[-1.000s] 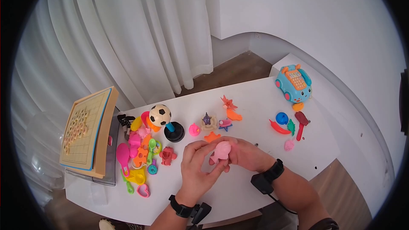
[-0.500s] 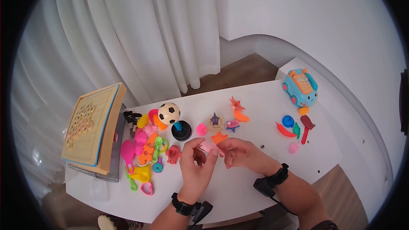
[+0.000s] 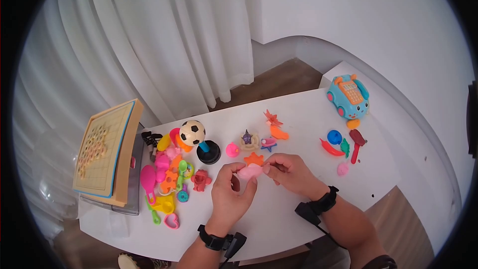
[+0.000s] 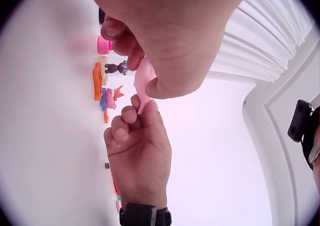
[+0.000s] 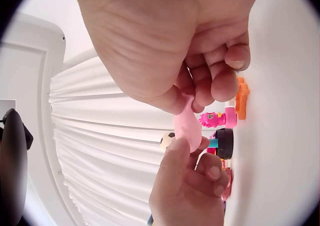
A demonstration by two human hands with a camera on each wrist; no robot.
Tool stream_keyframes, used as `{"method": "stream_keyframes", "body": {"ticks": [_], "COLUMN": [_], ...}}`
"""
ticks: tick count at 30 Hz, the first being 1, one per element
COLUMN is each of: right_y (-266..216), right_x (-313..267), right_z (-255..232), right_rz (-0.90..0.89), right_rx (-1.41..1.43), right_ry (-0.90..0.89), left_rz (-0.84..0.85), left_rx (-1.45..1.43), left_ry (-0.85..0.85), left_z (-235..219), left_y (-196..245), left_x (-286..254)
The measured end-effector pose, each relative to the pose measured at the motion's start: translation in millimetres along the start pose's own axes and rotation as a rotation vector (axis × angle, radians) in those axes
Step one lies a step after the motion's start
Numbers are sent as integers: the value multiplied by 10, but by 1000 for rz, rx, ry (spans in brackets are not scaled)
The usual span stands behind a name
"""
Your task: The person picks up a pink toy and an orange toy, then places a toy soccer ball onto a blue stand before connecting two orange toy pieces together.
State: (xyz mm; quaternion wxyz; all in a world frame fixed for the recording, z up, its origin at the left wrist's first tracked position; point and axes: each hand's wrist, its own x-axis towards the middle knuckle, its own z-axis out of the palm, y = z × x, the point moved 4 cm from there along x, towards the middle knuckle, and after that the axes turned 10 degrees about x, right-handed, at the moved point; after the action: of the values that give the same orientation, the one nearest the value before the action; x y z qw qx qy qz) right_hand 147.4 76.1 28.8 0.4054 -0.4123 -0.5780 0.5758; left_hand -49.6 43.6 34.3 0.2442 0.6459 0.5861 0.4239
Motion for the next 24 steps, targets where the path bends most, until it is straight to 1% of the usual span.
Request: {"method": "stream_keyframes", "body": {"ticks": [2, 5, 12, 14, 15, 17, 18, 20, 24], "right_y": [16, 58, 76, 71, 79, 36, 31, 9, 23], "right_x": [17, 31, 31, 36, 39, 30, 25, 7, 5], "right_z": [-27, -50, -54, -42, -45, -24, -14, 19, 13], "right_rz": [-6, -6, 10, -163, -162, -297, -297, -320, -327], "right_rx": [-14, -5, -31, -122, -122, -371, -370, -525, -581], "right_ry": [17, 25, 29, 27, 26, 3, 2, 31, 61], "left_rz": [66, 83, 72, 104, 103, 188, 187, 193, 210], "left_rx": [10, 3, 8, 188, 188, 285, 285, 356, 360], "left_ry": [-22, -71, -88, -132, -132, -113, -113, -135, -129], "left_z": [-2, -12, -60, -66, -77, -97, -106, -109, -81], "left_y": [13, 4, 16, -9, -10, 23, 19, 6, -36], "left_x": [4, 13, 47, 63, 73, 85, 86, 82, 72]}}
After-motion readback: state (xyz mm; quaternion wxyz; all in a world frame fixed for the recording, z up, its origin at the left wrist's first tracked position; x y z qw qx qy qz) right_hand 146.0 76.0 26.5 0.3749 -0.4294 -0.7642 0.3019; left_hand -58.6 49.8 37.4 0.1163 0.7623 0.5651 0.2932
